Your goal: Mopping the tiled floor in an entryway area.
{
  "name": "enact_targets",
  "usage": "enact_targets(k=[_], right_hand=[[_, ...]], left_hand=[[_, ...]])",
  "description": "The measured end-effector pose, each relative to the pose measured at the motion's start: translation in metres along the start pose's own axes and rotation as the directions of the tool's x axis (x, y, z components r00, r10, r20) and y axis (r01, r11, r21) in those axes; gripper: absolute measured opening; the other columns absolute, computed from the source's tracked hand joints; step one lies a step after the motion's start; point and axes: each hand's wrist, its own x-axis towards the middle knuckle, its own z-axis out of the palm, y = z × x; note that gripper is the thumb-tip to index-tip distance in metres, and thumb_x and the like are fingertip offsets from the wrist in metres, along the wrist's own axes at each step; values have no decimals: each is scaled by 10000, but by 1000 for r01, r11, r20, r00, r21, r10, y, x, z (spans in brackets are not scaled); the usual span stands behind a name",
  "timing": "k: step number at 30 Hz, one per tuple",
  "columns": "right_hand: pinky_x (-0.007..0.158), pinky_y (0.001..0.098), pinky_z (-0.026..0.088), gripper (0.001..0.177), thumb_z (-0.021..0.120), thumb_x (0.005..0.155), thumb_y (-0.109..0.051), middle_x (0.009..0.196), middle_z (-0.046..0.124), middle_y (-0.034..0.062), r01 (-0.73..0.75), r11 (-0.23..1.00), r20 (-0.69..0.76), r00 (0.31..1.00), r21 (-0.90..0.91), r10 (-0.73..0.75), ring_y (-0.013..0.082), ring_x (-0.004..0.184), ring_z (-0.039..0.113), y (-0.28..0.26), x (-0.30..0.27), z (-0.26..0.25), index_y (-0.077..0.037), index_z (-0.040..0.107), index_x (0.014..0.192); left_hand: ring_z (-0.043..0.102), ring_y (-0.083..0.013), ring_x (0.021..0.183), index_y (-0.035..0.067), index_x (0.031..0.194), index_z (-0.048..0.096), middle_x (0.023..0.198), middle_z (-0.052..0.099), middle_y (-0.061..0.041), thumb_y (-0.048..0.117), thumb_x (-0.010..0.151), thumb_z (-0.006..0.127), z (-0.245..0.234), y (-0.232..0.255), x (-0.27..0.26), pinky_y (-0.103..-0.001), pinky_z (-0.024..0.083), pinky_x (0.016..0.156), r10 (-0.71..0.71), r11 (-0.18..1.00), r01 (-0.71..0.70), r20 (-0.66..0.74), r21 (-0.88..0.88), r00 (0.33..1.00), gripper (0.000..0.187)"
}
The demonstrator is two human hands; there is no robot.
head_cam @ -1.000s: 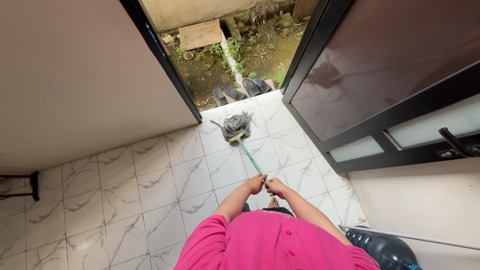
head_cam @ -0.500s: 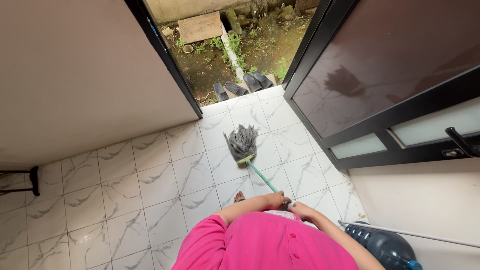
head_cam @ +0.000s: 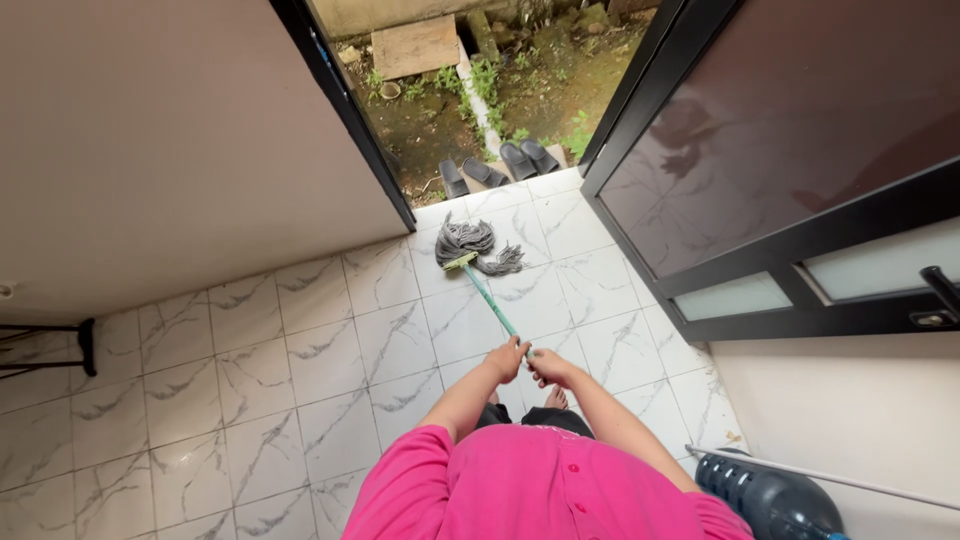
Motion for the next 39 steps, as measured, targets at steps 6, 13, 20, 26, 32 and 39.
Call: enact_targets(k=[6,13,20,26,32,39], right_hand=[[335,340,336,266,515,980,-204,572,492,105,-154,976,-2,988,-153,156,182,379,477,62,15,-9,34,557,871],[479,384,443,166,605,919,-228,692,630,116,-122,962,-46,992,-242,114,198,508,559,99,-78,-10,-69,632,958],[533,365,487,256,615,926,-256,664,654,101,99,937,-40,992,-336,-119,191,582,610,109,-28,4,-6,664,897],[411,387,441,292,519,1009,-247,629,591,106,30,981,1,1000,-191,-30,212,462,538,49,31,6,2,592,875],[406,370,451,311,466,994,-246,602,578,85,-52,957,12,998,-286,58,196,441,548,39,-2,-11,-16,588,823],[565,381,520,363,572,925,-280,650,692,94,-14,821,-4,1000,-570,15,227,575,654,108,-71,-58,38,715,822]], left_hand=[[569,-423,1259,211,1446,491,1539,397,-209,-37,809,637,59,-18,28,-485,503,1013,231,972,-234,-100,-19,968,699],[578,-454,1208,222,1407,523,1426,495,-227,104,861,676,86,19,-11,-496,494,1029,446,884,-441,-6,-153,895,579],[566,-489,1243,205,1278,674,1392,522,-281,217,946,578,88,12,9,-488,468,1090,227,913,-248,-103,-325,968,345],[489,-486,1296,58,1353,583,1446,417,-348,309,958,604,29,7,30,-484,426,1116,-157,866,38,-199,-498,967,469],[595,-393,1216,-57,1303,497,1303,581,-305,304,807,768,50,26,46,-449,508,1016,-378,637,183,-96,-748,921,671],[668,-338,1079,-19,1279,521,1185,667,-242,313,793,783,121,99,38,-429,551,925,-418,475,295,83,-829,905,644]])
